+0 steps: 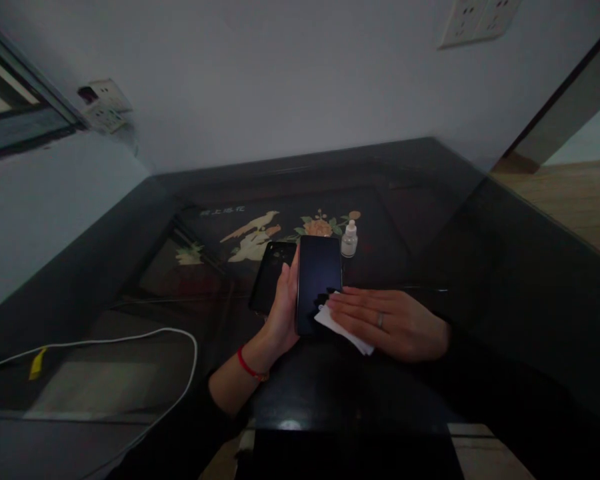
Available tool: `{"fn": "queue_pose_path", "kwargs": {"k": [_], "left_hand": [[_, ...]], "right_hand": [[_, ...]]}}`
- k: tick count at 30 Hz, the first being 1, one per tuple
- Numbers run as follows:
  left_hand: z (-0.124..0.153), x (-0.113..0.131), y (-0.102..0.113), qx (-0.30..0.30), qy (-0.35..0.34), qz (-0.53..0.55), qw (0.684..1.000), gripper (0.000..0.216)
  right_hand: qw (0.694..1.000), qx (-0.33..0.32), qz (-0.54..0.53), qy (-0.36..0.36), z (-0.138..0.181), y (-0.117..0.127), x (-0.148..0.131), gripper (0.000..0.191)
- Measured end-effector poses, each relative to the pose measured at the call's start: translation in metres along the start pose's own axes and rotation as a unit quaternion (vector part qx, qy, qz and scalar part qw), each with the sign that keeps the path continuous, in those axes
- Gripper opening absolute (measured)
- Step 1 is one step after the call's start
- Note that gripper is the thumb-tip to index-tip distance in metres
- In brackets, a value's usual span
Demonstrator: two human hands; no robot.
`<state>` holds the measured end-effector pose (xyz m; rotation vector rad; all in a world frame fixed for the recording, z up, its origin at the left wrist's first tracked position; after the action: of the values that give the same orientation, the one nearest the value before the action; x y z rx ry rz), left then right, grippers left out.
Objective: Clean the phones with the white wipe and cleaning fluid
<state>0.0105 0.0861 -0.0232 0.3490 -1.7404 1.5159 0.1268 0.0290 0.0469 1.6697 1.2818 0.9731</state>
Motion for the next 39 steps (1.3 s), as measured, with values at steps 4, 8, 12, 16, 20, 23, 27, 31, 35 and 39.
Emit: {"fn": "queue_pose_path", "kwargs": {"k": [4, 8, 12, 16, 20, 23, 27, 31, 35, 39], "left_hand": [[0.004, -0.008, -0.005, -0.009, 0.037, 0.015, 0.999, 0.058], [0.004, -0.01, -0.005, -0.007, 0.045, 0.018, 0.999, 0.057], [-0.001, -0.007, 0.0, -0.007, 0.04, 0.034, 0.999, 0.057], [-0.002, -0.005, 0.003, -0.01, 0.031, 0.036, 0.999, 0.057], [0.001, -0.007, 0.001, -0.003, 0.031, 0.026, 0.999, 0.057], [0.001, -0.007, 0.0, 0.0, 0.032, 0.03, 0.999, 0.057], [-0.003, 0.0, 0.001, -0.008, 0.023, 0.047, 0.999, 0.059], [-0.004, 0.001, 0.003, 0.0, 0.019, 0.054, 0.998, 0.058], [0.0, -0.004, 0.002, 0.011, 0.023, 0.039, 0.999, 0.057], [0.0, -0.006, -0.002, -0.013, 0.037, 0.03, 0.999, 0.058]], "right_hand": [[0.989, 0.057, 0.038, -0.128, 0.006, 0.008, 0.029, 0.035], [0.996, -0.013, 0.02, -0.088, 0.0, -0.005, 0.021, 0.034], [0.998, -0.045, -0.028, 0.034, -0.01, -0.009, -0.02, 0.032], [1.0, 0.014, -0.021, 0.001, -0.008, 0.002, -0.016, 0.033], [0.989, 0.06, 0.009, -0.135, 0.003, 0.008, 0.018, 0.037], [0.997, -0.006, -0.013, -0.074, -0.001, -0.002, 0.011, 0.031], [0.992, -0.054, -0.115, 0.01, -0.004, -0.005, -0.008, 0.029], [0.993, 0.036, -0.111, -0.031, 0.002, 0.009, 0.003, 0.029], [0.988, 0.062, -0.071, -0.12, 0.008, 0.005, 0.023, 0.038], [0.986, -0.007, -0.164, -0.018, -0.003, -0.005, 0.001, 0.031]]}}
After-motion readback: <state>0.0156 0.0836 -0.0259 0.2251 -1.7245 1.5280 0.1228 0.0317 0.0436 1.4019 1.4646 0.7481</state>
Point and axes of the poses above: each hand's wrist, its own z-axis away from the middle knuckle, its own y-axis out of the back of the hand, x = y × z, the point moved 8 cm from there along -z, towards the middle knuckle, and after that the axes turned 13 degrees about -x, right-handed, at the moved point
